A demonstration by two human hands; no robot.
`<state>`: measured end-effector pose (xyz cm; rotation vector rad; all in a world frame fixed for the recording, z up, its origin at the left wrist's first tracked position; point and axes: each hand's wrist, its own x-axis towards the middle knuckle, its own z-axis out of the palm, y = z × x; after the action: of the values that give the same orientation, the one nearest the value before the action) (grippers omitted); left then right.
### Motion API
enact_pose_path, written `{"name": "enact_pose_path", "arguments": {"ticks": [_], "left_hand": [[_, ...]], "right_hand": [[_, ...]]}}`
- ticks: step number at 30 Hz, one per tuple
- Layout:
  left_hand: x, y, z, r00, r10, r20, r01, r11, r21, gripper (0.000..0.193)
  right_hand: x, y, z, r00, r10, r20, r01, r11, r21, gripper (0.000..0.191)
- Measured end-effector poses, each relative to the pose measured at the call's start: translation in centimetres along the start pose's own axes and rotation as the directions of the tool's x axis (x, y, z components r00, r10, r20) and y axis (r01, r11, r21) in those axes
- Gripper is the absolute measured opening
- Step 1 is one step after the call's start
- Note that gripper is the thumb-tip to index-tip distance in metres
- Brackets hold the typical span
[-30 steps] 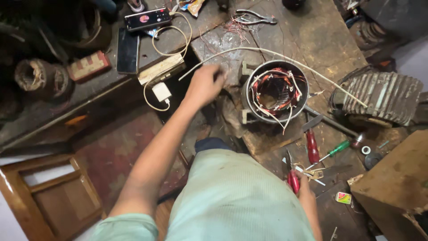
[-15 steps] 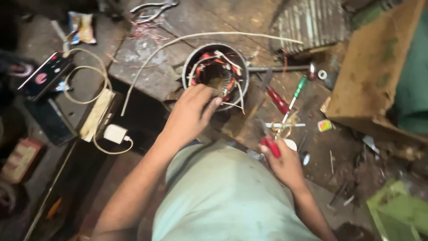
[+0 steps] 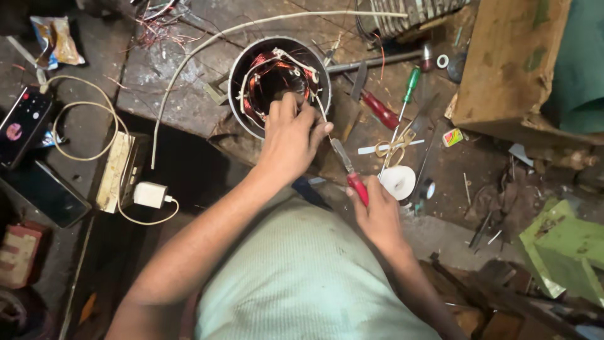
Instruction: The person works on a cylindrical motor stator with copper windings, using pliers and a screwdriver to strip, cut, and adjust wires. They repeatedly strip insulation from wire ends, trim excess, and tuck wires into the stator slots while handling the stator and tools on a cluttered workbench.
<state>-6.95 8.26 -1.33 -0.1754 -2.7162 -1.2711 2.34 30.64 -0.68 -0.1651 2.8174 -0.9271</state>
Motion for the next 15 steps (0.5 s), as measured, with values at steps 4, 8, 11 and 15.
{"name": "enact_pose_path", "arguments": {"ticks": [4, 8, 11, 15], "left_hand": [[0.2, 0.4, 0.2, 1.000, -0.011, 0.029, 0.009, 0.998, 0.064, 0.030], [0.6, 0.8, 0.3, 0.998, -0.035, 0.056, 0.031, 0.997, 0.064, 0.034], [0.7, 0.8, 0.7, 0.992, -0.106, 0.070, 0.105, 0.994, 0.018, 0.034], [0.6, 0.7, 1.3, 0.984, -0.172, 0.035, 0.175, 0.982, -0.071, 0.027]], "right_hand": [[0.2, -0.6, -0.2, 0.999, -0.039, -0.029, 0.037, 0.995, -0.088, 0.027], [0.4, -0.3, -0.5, 0.988, -0.145, -0.052, 0.140, 0.985, -0.099, 0.028], [0.9, 1.1, -0.2, 0.978, 0.077, 0.192, -0.121, 0.967, 0.225, 0.038], [1.9, 2.9, 0.5, 0.677, 0.183, 0.713, -0.706, 0.438, 0.557, 0.075]]}}
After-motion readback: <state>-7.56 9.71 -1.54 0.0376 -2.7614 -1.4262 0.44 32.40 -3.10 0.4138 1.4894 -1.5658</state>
